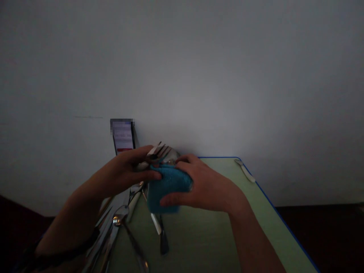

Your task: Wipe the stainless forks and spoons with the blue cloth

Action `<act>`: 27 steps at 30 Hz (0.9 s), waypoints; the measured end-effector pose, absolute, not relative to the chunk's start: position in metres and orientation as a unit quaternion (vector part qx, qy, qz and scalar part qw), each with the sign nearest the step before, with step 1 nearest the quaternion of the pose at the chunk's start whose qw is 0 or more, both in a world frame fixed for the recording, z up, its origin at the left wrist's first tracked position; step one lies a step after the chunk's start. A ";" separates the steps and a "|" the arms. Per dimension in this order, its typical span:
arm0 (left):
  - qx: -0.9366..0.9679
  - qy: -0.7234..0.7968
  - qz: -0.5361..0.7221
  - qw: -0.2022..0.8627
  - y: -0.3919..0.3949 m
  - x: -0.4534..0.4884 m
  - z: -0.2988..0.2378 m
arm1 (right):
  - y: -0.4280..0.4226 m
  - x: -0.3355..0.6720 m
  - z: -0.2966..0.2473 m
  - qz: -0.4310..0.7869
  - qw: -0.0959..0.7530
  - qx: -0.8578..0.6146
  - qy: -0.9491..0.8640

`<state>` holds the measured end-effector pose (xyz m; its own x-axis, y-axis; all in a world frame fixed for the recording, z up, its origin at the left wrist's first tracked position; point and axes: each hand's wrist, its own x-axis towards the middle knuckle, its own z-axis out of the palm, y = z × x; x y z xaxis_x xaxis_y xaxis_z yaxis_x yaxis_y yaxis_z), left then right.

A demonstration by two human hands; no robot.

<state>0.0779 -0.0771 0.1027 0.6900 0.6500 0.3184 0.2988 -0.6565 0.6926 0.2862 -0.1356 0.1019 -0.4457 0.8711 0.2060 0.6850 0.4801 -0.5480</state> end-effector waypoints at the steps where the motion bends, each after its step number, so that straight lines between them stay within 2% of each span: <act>1: 0.864 0.268 0.288 0.315 -0.078 0.079 0.102 | -0.135 0.285 0.102 0.189 0.236 -0.460 -0.835; 6: 0.869 0.261 0.288 0.306 -0.079 0.083 0.100 | -0.133 0.284 0.103 0.191 0.237 -0.438 -0.846; 9: 0.860 0.284 0.286 0.314 -0.080 0.084 0.100 | -0.135 0.284 0.105 0.149 0.253 -0.450 -0.843; 14: 0.804 0.283 0.344 0.394 -0.081 0.086 0.099 | -0.133 0.278 0.102 0.127 0.351 -0.464 -0.803; 19: 0.776 0.323 0.408 0.357 -0.078 0.087 0.096 | -0.123 0.267 0.093 0.150 0.437 -0.489 -0.740; 23: 0.774 0.340 0.412 0.340 -0.078 0.088 0.096 | -0.121 0.264 0.092 0.159 0.434 -0.483 -0.744; 27: 0.761 0.369 0.374 0.382 -0.080 0.088 0.098 | -0.122 0.268 0.094 0.152 0.409 -0.486 -0.757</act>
